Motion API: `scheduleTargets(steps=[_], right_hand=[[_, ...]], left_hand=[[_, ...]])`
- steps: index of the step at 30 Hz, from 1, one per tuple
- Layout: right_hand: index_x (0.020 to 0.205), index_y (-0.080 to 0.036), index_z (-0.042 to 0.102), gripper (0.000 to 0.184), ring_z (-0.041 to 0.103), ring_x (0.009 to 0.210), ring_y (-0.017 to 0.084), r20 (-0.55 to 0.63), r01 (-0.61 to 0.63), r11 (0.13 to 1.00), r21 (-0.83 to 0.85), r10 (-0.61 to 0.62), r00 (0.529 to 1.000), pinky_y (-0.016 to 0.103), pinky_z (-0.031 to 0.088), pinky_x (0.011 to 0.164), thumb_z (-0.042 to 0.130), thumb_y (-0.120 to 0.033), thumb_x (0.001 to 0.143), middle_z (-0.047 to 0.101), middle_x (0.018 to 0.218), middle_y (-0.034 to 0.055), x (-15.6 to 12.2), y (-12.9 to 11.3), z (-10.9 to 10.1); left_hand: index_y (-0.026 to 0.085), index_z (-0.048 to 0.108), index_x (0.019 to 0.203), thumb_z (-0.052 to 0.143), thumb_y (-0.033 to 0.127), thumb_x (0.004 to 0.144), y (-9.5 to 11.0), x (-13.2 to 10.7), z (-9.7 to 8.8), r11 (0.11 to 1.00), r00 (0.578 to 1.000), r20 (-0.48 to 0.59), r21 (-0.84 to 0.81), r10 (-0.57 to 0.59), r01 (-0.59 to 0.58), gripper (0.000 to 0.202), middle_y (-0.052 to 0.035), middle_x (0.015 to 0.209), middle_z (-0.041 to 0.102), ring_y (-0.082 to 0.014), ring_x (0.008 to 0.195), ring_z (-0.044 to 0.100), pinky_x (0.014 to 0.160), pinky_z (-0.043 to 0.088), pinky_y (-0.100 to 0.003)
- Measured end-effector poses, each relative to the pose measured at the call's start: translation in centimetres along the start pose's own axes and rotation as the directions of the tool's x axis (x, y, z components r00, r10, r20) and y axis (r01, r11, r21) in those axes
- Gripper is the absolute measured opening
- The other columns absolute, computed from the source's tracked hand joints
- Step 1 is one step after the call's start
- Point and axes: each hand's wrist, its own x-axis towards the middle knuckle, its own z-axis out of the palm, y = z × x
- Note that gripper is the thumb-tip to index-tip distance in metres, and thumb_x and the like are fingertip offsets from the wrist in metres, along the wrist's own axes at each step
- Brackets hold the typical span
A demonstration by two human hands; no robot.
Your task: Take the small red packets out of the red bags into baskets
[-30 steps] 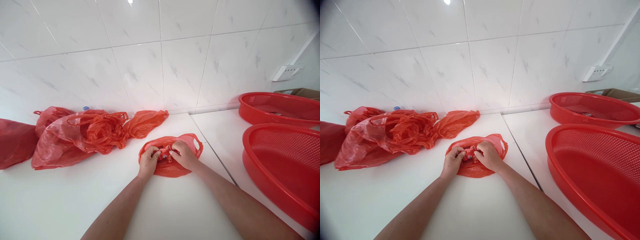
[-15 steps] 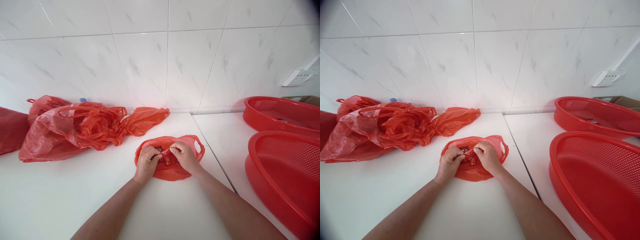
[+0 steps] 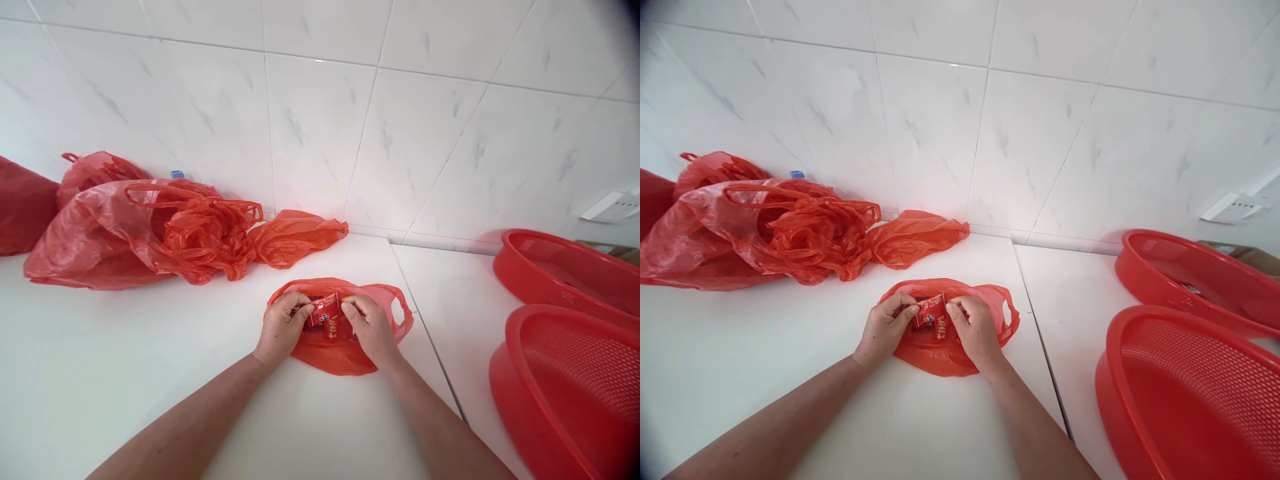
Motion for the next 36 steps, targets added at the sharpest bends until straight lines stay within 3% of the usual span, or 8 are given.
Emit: scheduleTargets(steps=[4, 8, 13, 16, 20, 23, 30, 36], right_hand=[[0.072, -0.022, 0.054, 0.021, 0.053, 0.079, 0.018, 0.074, 0.050, 0.997, -0.066, -0.045, 0.996, 0.031, 0.042, 0.073, 0.048, -0.036, 0.087, 0.059, 0.076, 0.0010, 0.15, 0.19, -0.08], [0.063, -0.021, 0.039, 0.025, 0.046, 0.069, 0.016, 0.067, 0.028, 0.995, -0.094, -0.021, 0.998, 0.028, 0.040, 0.063, 0.051, -0.031, 0.083, 0.048, 0.066, -0.0011, 0.15, 0.58, 0.26], [0.063, -0.021, 0.032, 0.026, 0.042, 0.064, 0.014, 0.053, 0.020, 0.994, -0.106, -0.014, 0.998, 0.027, 0.038, 0.058, 0.049, -0.025, 0.083, 0.043, 0.066, -0.0020, 0.04, 0.75, 0.30], [0.064, -0.022, 0.033, 0.025, 0.043, 0.068, 0.015, 0.089, 0.078, 0.987, -0.139, -0.066, 0.994, 0.029, 0.039, 0.063, 0.048, -0.024, 0.083, 0.044, 0.066, -0.0016, -0.02, 0.56, 0.36], [0.063, -0.022, 0.034, 0.024, 0.043, 0.068, 0.015, 0.105, 0.108, 0.985, -0.135, -0.094, 0.990, 0.029, 0.040, 0.064, 0.049, -0.023, 0.083, 0.046, 0.064, -0.0017, -0.10, 0.39, 0.59], [0.063, -0.022, 0.039, 0.024, 0.045, 0.067, 0.015, 0.083, 0.084, 0.991, -0.102, -0.075, 0.994, 0.029, 0.041, 0.062, 0.050, -0.027, 0.083, 0.048, 0.064, -0.0012, -0.13, 0.30, 0.54], [0.071, -0.022, 0.054, 0.020, 0.053, 0.078, 0.018, 0.131, 0.051, 0.997, -0.051, -0.044, 0.990, 0.032, 0.044, 0.070, 0.051, -0.036, 0.084, 0.059, 0.075, 0.0011, -0.16, -0.03, 0.46], [0.065, -0.021, 0.049, 0.022, 0.050, 0.069, 0.016, 0.129, 0.009, 1.000, -0.013, -0.007, 0.992, 0.029, 0.043, 0.063, 0.049, -0.032, 0.085, 0.054, 0.068, -0.0002, -0.14, 0.09, 0.58]], left_hand=[[0.020, 0.058, 0.068, 0.052, 0.025, 0.082, 0.38, 0.08, -0.15, 0.996, 0.998, -0.040, -0.080, -0.046, 0.043, 0.015, 0.0025, 0.063, 0.060, -0.0116, 0.059, 0.055, 0.059, 0.046, -0.023], [0.021, 0.061, 0.081, 0.054, 0.030, 0.081, 0.46, -0.08, -0.11, 0.987, 0.995, 0.057, -0.135, -0.078, 0.085, 0.012, 0.0008, 0.072, 0.064, -0.0128, 0.062, 0.058, 0.061, 0.048, -0.025], [0.024, 0.058, 0.114, 0.073, 0.033, 0.066, 0.15, -0.21, 0.10, 0.998, 0.992, 0.123, -0.050, 0.040, -0.034, 0.051, -0.0071, 0.114, 0.061, -0.0241, 0.102, 0.057, 0.083, 0.049, -0.035], [0.026, 0.057, 0.117, 0.072, 0.028, 0.067, -0.08, -0.16, 0.27, 0.995, 0.992, 0.079, 0.012, 0.099, -0.100, 0.052, -0.0070, 0.123, 0.056, -0.0268, 0.115, 0.050, 0.093, 0.045, -0.040], [0.027, 0.064, 0.104, 0.064, 0.024, 0.073, -0.10, -0.13, 0.39, 0.998, 0.984, 0.174, 0.048, 0.040, -0.049, 0.030, -0.0028, 0.098, 0.067, -0.0215, 0.093, 0.058, 0.089, 0.045, -0.039], [0.025, 0.065, 0.086, 0.063, 0.024, 0.072, 0.01, -0.13, 0.35, 0.996, 0.987, 0.156, 0.080, 0.033, -0.046, 0.014, -0.0008, 0.085, 0.067, -0.0208, 0.086, 0.057, 0.086, 0.045, -0.037], [0.023, 0.062, 0.081, 0.063, 0.026, 0.073, 0.22, -0.05, 0.18, 0.999, 0.993, 0.117, 0.048, 0.004, -0.009, 0.009, -0.0001, 0.080, 0.065, -0.0179, 0.079, 0.057, 0.074, 0.046, -0.031], [0.021, 0.062, 0.085, 0.067, 0.027, 0.070, 0.48, -0.29, 0.20, 1.000, 0.990, 0.138, -0.009, 0.019, -0.018, 0.017, -0.0020, 0.083, 0.065, -0.0180, 0.079, 0.058, 0.071, 0.048, -0.030]])
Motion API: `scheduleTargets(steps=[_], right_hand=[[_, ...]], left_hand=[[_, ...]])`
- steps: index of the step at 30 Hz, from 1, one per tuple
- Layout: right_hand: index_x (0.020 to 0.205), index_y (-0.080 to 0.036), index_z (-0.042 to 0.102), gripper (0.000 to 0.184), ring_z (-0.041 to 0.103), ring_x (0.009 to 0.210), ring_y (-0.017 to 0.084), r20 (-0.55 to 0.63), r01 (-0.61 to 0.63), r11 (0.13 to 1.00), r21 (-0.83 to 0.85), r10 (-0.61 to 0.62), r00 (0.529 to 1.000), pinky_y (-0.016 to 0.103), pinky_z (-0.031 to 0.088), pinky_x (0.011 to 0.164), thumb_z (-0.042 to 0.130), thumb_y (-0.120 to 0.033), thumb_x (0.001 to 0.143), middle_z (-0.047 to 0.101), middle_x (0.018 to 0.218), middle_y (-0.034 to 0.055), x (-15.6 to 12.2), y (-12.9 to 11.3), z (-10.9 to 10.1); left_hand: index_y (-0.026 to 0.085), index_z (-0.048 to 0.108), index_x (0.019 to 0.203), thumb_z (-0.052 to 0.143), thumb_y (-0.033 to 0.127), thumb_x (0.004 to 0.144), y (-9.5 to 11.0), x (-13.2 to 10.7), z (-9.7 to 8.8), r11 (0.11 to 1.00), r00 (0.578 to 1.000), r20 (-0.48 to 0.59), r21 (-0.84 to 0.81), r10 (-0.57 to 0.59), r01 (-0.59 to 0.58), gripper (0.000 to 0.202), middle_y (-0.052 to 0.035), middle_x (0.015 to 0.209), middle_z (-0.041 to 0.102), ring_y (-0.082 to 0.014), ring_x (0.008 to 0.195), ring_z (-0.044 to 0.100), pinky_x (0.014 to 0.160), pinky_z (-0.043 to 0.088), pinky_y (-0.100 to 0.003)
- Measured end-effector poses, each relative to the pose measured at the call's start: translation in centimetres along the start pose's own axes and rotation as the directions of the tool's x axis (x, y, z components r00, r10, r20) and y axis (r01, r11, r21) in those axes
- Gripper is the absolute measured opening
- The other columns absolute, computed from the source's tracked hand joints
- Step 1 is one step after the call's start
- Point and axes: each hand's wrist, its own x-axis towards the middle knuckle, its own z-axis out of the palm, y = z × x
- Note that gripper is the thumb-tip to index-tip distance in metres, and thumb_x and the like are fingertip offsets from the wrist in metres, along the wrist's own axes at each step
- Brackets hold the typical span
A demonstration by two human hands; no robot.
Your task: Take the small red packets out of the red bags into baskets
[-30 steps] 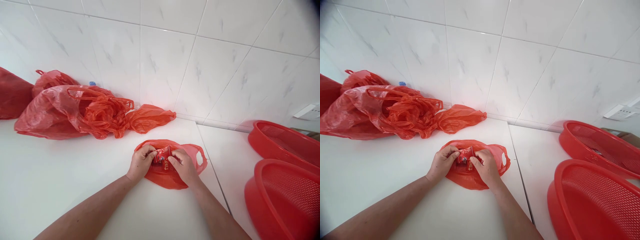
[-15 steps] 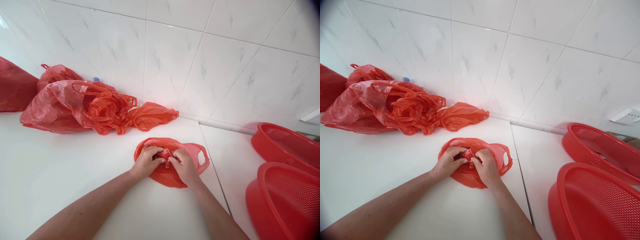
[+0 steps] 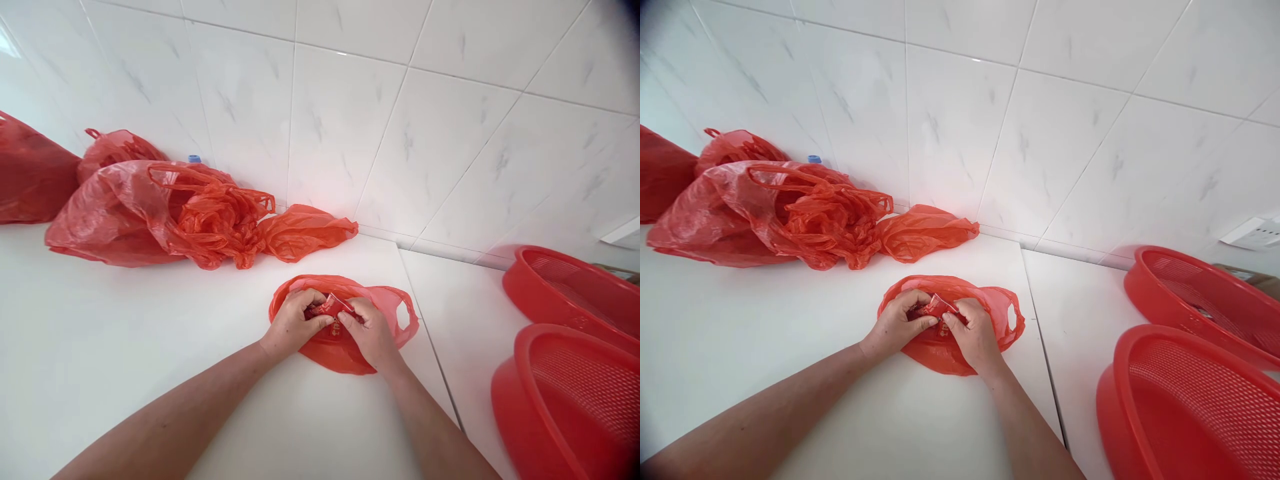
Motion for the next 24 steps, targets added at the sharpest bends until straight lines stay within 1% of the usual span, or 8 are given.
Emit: scheduleTargets(steps=[2, 4, 7, 10, 14, 19, 21, 24], right_hand=[[0.066, -0.021, 0.048, 0.022, 0.050, 0.069, 0.016, -0.054, -0.009, 1.000, 0.000, 0.009, 0.999, 0.029, 0.043, 0.062, 0.048, -0.033, 0.084, 0.054, 0.070, 0.0005, 0.0, 0.1, -0.5], [0.069, -0.021, 0.049, 0.021, 0.050, 0.068, 0.016, -0.131, -0.030, 1.000, 0.011, 0.031, 0.991, 0.029, 0.043, 0.061, 0.048, -0.035, 0.085, 0.054, 0.071, 0.0012, 0.1, 0.4, -1.2], [0.068, -0.022, 0.046, 0.024, 0.045, 0.057, 0.014, -0.249, -0.102, 0.994, 0.036, 0.108, 0.963, 0.026, 0.038, 0.050, 0.045, -0.038, 0.086, 0.049, 0.063, -0.0012, 0.2, 0.9, -2.3], [0.068, -0.023, 0.044, 0.021, 0.043, 0.052, 0.013, -0.324, -0.163, 0.987, 0.007, 0.156, 0.933, 0.025, 0.035, 0.046, 0.047, -0.036, 0.084, 0.048, 0.059, -0.0029, 0.2, 1.4, -2.7], [0.077, -0.024, 0.048, 0.008, 0.049, 0.058, 0.014, -0.302, -0.147, 0.988, -0.046, 0.126, 0.945, 0.025, 0.038, 0.051, 0.048, -0.029, 0.083, 0.055, 0.067, -0.0022, 0.3, 1.3, -2.3], [0.080, -0.023, 0.053, 0.012, 0.048, 0.057, 0.015, -0.207, -0.080, 0.985, -0.150, 0.048, 0.977, 0.027, 0.038, 0.052, 0.043, -0.028, 0.086, 0.054, 0.065, -0.0013, 0.3, 1.0, -1.9], [0.095, -0.023, 0.057, 0.017, 0.053, 0.061, 0.017, -0.193, -0.084, 0.982, -0.170, 0.050, 0.980, 0.029, 0.042, 0.057, 0.044, -0.029, 0.086, 0.058, 0.068, -0.0007, 0.3, 1.2, -1.7], [0.117, -0.024, 0.052, 0.034, 0.060, 0.072, 0.020, -0.205, -0.114, 0.981, -0.160, 0.080, 0.976, 0.033, 0.046, 0.065, 0.048, -0.033, 0.084, 0.064, 0.076, 0.0016, 0.4, 1.7, -1.4]], left_hand=[[0.022, 0.061, 0.096, 0.065, 0.027, 0.071, 0.0, 0.0, 0.0, 0.999, 1.000, -0.003, -0.048, 0.015, -0.015, 0.026, -0.0041, 0.092, 0.065, -0.0187, 0.083, 0.059, 0.072, 0.049, -0.030], [0.023, 0.059, 0.102, 0.061, 0.027, 0.075, -0.2, 0.1, -0.1, 0.996, 1.000, -0.030, -0.086, -0.002, -0.001, 0.027, -0.0044, 0.095, 0.064, -0.0179, 0.082, 0.060, 0.070, 0.050, -0.030], [0.023, 0.060, 0.094, 0.053, 0.023, 0.080, -0.7, 0.3, -0.2, 0.998, 0.995, -0.097, -0.065, -0.024, 0.017, 0.015, -0.0026, 0.090, 0.064, -0.0161, 0.077, 0.061, 0.068, 0.050, -0.028], [0.023, 0.061, 0.085, 0.050, 0.019, 0.081, -1.3, 0.5, -0.2, 0.999, 0.992, -0.126, 0.042, 0.017, -0.012, 0.012, -0.0016, 0.086, 0.065, -0.0164, 0.079, 0.060, 0.071, 0.049, -0.028], [0.023, 0.062, 0.085, 0.045, 0.016, 0.082, -1.6, 0.5, -0.3, 0.991, 0.988, -0.140, 0.123, 0.060, -0.043, 0.019, -0.0010, 0.085, 0.066, -0.0168, 0.082, 0.061, 0.076, 0.048, -0.029], [0.024, 0.064, 0.089, 0.042, 0.015, 0.083, -1.6, 0.5, -0.5, 0.990, 0.981, -0.190, 0.138, 0.043, -0.017, 0.024, -0.0003, 0.089, 0.068, -0.0170, 0.084, 0.062, 0.080, 0.048, -0.030], [0.024, 0.064, 0.092, 0.041, 0.016, 0.083, -1.6, 0.6, -0.6, 0.993, 0.979, -0.206, 0.119, 0.008, 0.017, 0.026, 0.0002, 0.093, 0.068, -0.0166, 0.085, 0.063, 0.081, 0.049, -0.030], [0.025, 0.063, 0.093, 0.041, 0.016, 0.083, -1.6, 0.6, -0.9, 0.993, 0.975, -0.219, 0.102, -0.039, 0.063, 0.026, 0.0014, 0.096, 0.068, -0.0160, 0.085, 0.063, 0.080, 0.049, -0.029]])
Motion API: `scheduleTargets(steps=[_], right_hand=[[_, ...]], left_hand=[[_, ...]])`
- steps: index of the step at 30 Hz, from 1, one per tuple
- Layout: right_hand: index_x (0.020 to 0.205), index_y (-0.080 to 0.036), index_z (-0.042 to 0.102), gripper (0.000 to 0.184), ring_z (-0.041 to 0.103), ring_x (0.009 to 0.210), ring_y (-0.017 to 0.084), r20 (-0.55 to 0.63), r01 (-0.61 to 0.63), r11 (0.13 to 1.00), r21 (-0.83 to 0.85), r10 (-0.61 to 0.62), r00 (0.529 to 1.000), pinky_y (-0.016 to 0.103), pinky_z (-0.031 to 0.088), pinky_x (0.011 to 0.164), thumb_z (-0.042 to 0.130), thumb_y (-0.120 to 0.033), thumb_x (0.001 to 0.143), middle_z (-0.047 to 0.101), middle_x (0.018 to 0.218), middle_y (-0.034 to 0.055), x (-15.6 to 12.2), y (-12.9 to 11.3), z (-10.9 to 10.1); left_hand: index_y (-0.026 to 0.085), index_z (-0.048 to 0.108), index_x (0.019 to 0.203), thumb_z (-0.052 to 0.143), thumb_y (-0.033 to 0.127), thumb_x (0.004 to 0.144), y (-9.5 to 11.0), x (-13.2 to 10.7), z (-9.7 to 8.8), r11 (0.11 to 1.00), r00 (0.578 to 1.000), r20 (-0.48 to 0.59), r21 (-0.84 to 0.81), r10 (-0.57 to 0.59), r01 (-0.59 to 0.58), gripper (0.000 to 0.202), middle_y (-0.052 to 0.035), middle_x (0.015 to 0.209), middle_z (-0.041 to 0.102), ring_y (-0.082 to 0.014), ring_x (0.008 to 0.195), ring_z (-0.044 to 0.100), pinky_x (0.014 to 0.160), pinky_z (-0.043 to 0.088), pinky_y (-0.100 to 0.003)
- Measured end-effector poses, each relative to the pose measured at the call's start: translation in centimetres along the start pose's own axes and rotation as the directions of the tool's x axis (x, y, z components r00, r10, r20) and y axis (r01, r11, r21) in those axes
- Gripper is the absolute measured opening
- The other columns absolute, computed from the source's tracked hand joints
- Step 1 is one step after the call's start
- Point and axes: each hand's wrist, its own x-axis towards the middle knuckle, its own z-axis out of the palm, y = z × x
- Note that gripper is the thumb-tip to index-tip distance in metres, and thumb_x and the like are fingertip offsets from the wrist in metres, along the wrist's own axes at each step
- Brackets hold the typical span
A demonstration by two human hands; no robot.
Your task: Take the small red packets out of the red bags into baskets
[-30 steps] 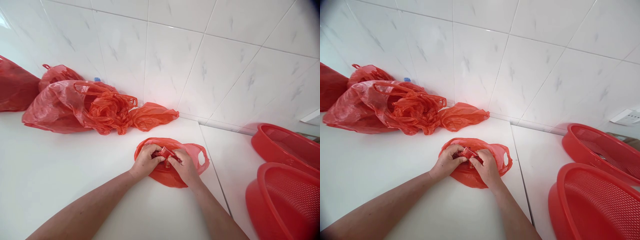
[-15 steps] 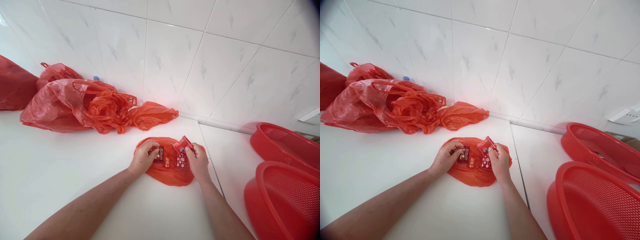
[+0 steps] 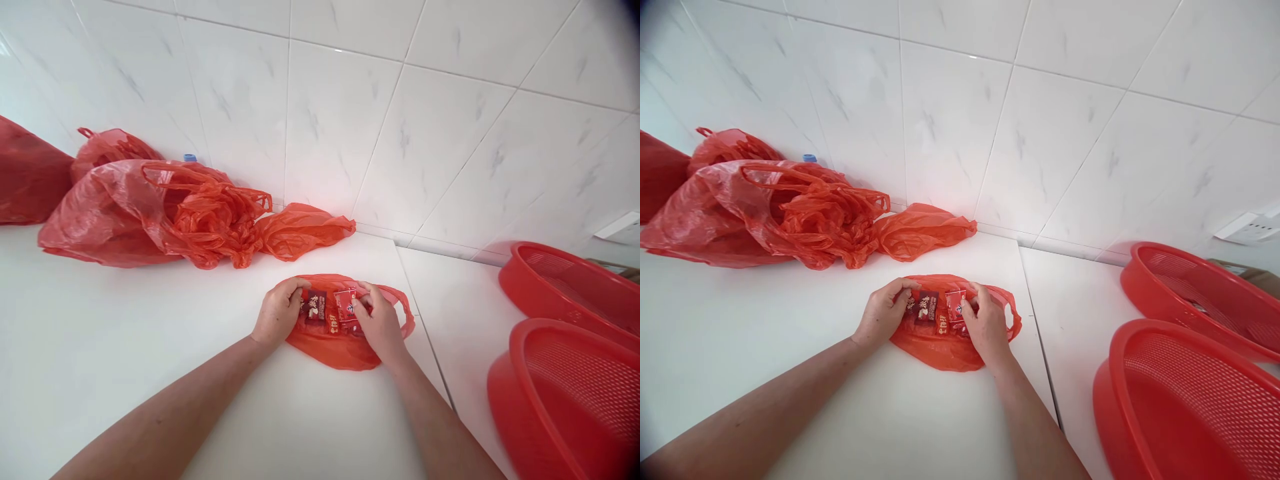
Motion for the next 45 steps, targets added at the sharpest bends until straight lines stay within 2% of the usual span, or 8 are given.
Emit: scheduleTargets(steps=[5, 10, 18, 23, 29, 39, 42, 45], right_hand=[[0.112, -0.024, 0.056, 0.029, 0.060, 0.093, 0.021, -0.015, 0.001, 1.000, -0.026, -0.001, 1.000, 0.037, 0.048, 0.079, 0.043, -0.031, 0.087, 0.067, 0.095, 0.0039, 0.3, 0.8, -0.1], [0.094, -0.024, 0.064, 0.031, 0.058, 0.098, 0.018, 0.011, -0.026, 0.980, -0.198, 0.029, 1.000, 0.034, 0.045, 0.086, 0.039, -0.014, 0.079, 0.067, 0.102, 0.0003, 0.5, 1.1, -0.9], [0.108, -0.022, 0.061, 0.036, 0.054, 0.101, 0.026, 0.082, 0.034, 0.905, -0.423, 0.001, 0.997, 0.042, 0.042, 0.087, 0.049, -0.019, 0.074, 0.065, 0.104, 0.0060, 0.6, 0.8, -0.9], [0.105, -0.026, 0.058, 0.027, 0.056, 0.100, 0.022, -0.004, -0.051, 0.985, -0.167, 0.051, 0.999, 0.039, 0.045, 0.083, 0.049, -0.026, 0.080, 0.063, 0.107, 0.0033, 0.6, 0.7, -1.3], [0.093, -0.025, 0.058, 0.015, 0.059, 0.085, 0.019, -0.214, -0.104, 0.986, 0.134, 0.131, 0.968, 0.033, 0.048, 0.075, 0.053, -0.029, 0.080, 0.062, 0.093, 0.0030, 0.4, -0.5, -1.4], [0.086, -0.021, 0.056, 0.008, 0.056, 0.083, 0.017, -0.417, 0.077, 0.993, 0.093, -0.031, 0.909, 0.032, 0.047, 0.074, 0.052, -0.028, 0.084, 0.059, 0.087, 0.0032, -0.3, -1.5, -1.1], [0.089, -0.022, 0.055, 0.009, 0.056, 0.082, 0.016, -0.373, 0.065, 0.975, 0.211, 0.019, 0.928, 0.031, 0.047, 0.075, 0.054, -0.029, 0.083, 0.059, 0.088, 0.0021, -0.5, -2.1, -0.6], [0.089, -0.022, 0.054, 0.011, 0.055, 0.078, 0.014, -0.232, -0.002, 0.931, 0.366, 0.093, 0.968, 0.030, 0.048, 0.073, 0.055, -0.031, 0.082, 0.057, 0.084, -0.0002, -0.9, -2.8, 0.3]], left_hand=[[0.025, 0.063, 0.095, 0.043, 0.019, 0.084, 0.1, -0.1, 0.0, 0.999, 0.998, 0.064, 0.043, 0.014, -0.017, 0.023, 0.0011, 0.096, 0.068, -0.0165, 0.086, 0.063, 0.079, 0.050, -0.029], [0.025, 0.062, 0.093, 0.046, 0.015, 0.083, 0.6, -0.2, 0.1, 0.980, 0.970, 0.186, 0.096, 0.155, -0.175, 0.022, 0.0008, 0.099, 0.067, -0.0165, 0.091, 0.061, 0.081, 0.049, -0.030], [0.022, 0.060, 0.084, 0.047, 0.012, 0.082, 0.8, -0.1, 0.2, 0.946, 0.920, 0.299, 0.120, 0.254, -0.300, 0.017, 0.0009, 0.095, 0.066, -0.0167, 0.092, 0.059, 0.083, 0.047, -0.031], [0.022, 0.060, 0.083, 0.047, 0.011, 0.081, 0.6, -0.1, 0.2, 0.943, 0.915, 0.310, 0.124, 0.259, -0.309, 0.017, 0.0015, 0.093, 0.065, -0.0162, 0.091, 0.059, 0.082, 0.047, -0.031], [0.022, 0.061, 0.088, 0.049, 0.014, 0.084, 0.5, -0.1, 0.2, 0.923, 0.907, 0.282, 0.137, 0.313, -0.361, 0.015, -0.0006, 0.100, 0.066, -0.0182, 0.101, 0.057, 0.089, 0.046, -0.035], [0.023, 0.062, 0.098, 0.053, 0.017, 0.084, 0.7, -0.4, 0.3, 0.876, 0.861, 0.269, 0.103, 0.432, -0.471, 0.018, -0.0035, 0.109, 0.065, -0.0209, 0.107, 0.055, 0.093, 0.045, -0.040], [0.024, 0.061, 0.105, 0.057, 0.024, 0.084, 0.8, -0.5, 0.3, 0.873, 0.858, 0.256, 0.090, 0.445, -0.479, 0.022, -0.0045, 0.107, 0.066, -0.0224, 0.108, 0.056, 0.095, 0.043, -0.042], [0.023, 0.060, 0.110, 0.065, 0.043, 0.077, 1.0, -0.6, 0.3, 0.873, 0.849, 0.271, 0.055, 0.454, -0.485, 0.039, -0.0070, 0.109, 0.065, -0.0263, 0.112, 0.053, 0.099, 0.040, -0.045]])
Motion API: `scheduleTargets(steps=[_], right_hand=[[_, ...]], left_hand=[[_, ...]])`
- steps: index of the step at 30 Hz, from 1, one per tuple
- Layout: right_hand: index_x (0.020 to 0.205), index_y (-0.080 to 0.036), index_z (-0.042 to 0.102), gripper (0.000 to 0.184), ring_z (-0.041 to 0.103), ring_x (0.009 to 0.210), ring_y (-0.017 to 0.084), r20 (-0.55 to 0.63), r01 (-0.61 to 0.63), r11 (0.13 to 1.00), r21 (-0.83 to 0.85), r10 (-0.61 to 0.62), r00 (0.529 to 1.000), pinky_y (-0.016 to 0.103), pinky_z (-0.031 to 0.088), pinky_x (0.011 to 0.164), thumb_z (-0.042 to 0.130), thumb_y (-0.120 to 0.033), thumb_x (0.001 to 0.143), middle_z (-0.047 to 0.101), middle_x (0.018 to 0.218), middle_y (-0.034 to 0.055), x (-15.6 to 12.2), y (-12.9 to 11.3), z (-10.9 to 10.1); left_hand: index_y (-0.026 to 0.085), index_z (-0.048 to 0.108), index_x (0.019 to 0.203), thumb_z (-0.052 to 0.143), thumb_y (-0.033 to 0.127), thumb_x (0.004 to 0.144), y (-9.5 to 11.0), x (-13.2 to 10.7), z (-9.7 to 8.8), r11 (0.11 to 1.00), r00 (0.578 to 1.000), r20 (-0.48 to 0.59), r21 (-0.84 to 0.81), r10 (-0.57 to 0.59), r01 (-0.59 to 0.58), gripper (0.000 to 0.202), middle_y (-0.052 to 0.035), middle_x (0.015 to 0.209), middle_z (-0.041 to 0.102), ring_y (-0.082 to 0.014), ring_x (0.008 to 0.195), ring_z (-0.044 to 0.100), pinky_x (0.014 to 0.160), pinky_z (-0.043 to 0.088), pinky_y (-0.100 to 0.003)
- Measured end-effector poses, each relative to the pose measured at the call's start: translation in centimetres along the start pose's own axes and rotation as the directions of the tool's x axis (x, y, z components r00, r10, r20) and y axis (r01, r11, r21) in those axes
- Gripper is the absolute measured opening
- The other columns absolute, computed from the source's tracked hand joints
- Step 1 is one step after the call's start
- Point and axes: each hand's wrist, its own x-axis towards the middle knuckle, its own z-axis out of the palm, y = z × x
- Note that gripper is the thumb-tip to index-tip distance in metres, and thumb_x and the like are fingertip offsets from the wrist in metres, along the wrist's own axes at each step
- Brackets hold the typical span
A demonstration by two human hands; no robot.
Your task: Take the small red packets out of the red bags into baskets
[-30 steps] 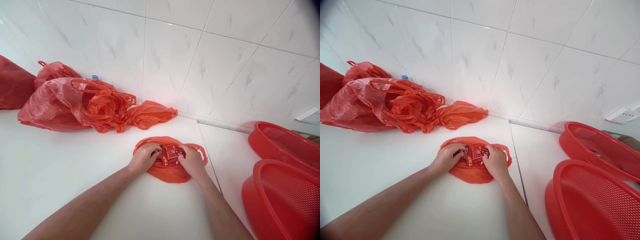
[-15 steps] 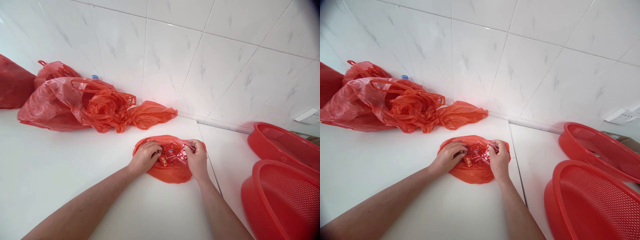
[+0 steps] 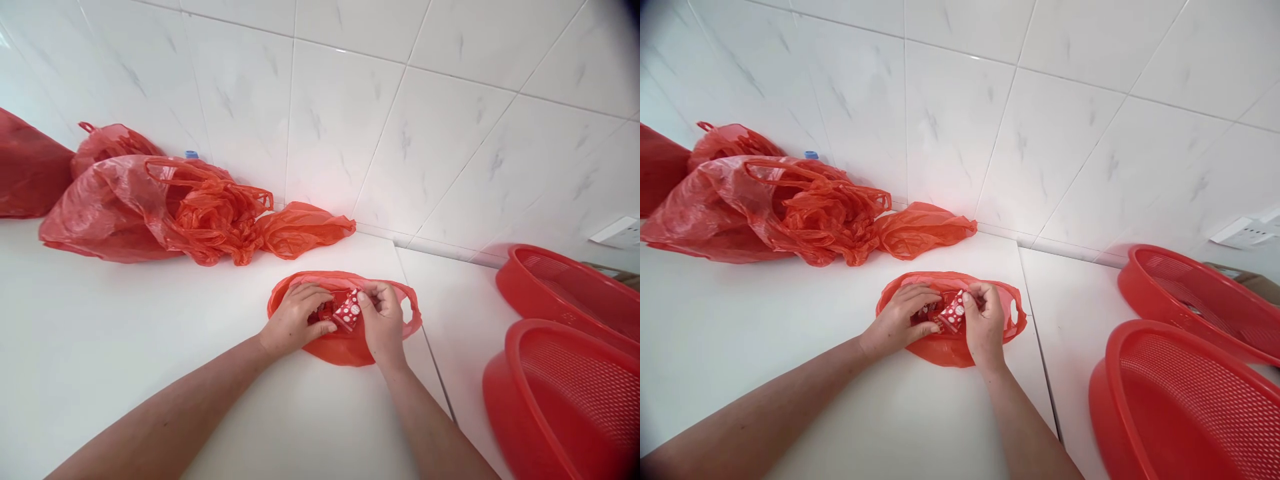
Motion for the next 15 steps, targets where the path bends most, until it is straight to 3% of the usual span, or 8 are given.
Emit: scheduleTargets(steps=[2, 4, 8, 12, 15], right_hand=[[0.088, -0.023, 0.053, 0.011, 0.055, 0.077, 0.014, 0.061, -0.046, 0.998, 0.050, 0.043, 0.997, 0.029, 0.048, 0.072, 0.056, -0.031, 0.082, 0.057, 0.083, -0.0011, -0.38, -0.10, 0.58], [0.088, -0.022, 0.054, 0.011, 0.056, 0.078, 0.013, 0.112, -0.069, 0.995, 0.073, 0.060, 0.992, 0.028, 0.048, 0.073, 0.056, -0.031, 0.082, 0.058, 0.084, -0.0013, -0.63, -0.12, 0.90], [0.091, -0.022, 0.057, 0.016, 0.058, 0.082, 0.014, 0.224, -0.084, 0.992, 0.096, 0.061, 0.973, 0.029, 0.050, 0.075, 0.057, -0.034, 0.081, 0.061, 0.089, 0.0004, -0.62, -0.05, 0.88], [0.100, -0.022, 0.057, 0.028, 0.061, 0.089, 0.018, 0.386, -0.125, 0.988, 0.088, 0.082, 0.919, 0.032, 0.052, 0.075, 0.060, -0.038, 0.077, 0.064, 0.099, 0.0041, -0.37, -0.07, 0.76], [0.095, -0.021, 0.060, 0.024, 0.062, 0.083, 0.019, 0.459, -0.125, 0.991, 0.046, 0.090, 0.884, 0.033, 0.053, 0.072, 0.060, -0.036, 0.076, 0.066, 0.093, 0.0043, -0.43, -0.11, 0.82]], left_hand=[[0.022, 0.060, 0.110, 0.066, 0.052, 0.072, 0.23, -0.03, 0.12, 0.999, 1.000, 0.024, -0.035, 0.000, 0.001, 0.049, -0.0084, 0.110, 0.065, -0.0282, 0.114, 0.051, 0.100, 0.038, -0.046], [0.021, 0.062, 0.105, 0.064, 0.052, 0.074, 0.41, -0.03, 0.28, 0.998, 0.999, 0.042, -0.066, -0.012, 0.014, 0.044, -0.0082, 0.107, 0.066, -0.0273, 0.111, 0.053, 0.099, 0.039, -0.045], [0.021, 0.064, 0.089, 0.058, 0.035, 0.084, 0.51, 0.04, 0.42, 0.992, 0.997, 0.025, -0.096, -0.077, 0.079, 0.016, -0.0054, 0.096, 0.067, -0.0219, 0.099, 0.058, 0.091, 0.043, -0.040], [0.020, 0.062, 0.085, 0.057, 0.026, 0.084, 0.42, 0.17, 0.16, 0.986, 0.992, -0.010, -0.109, -0.126, 0.124, 0.008, -0.0044, 0.088, 0.066, -0.0195, 0.089, 0.059, 0.082, 0.046, -0.036], [0.020, 0.061, 0.080, 0.056, 0.024, 0.084, 0.42, 0.23, 0.04, 0.989, 0.993, -0.009, -0.087, -0.122, 0.120, 0.009, -0.0035, 0.082, 0.066, -0.0187, 0.082, 0.059, 0.079, 0.045, -0.036]])
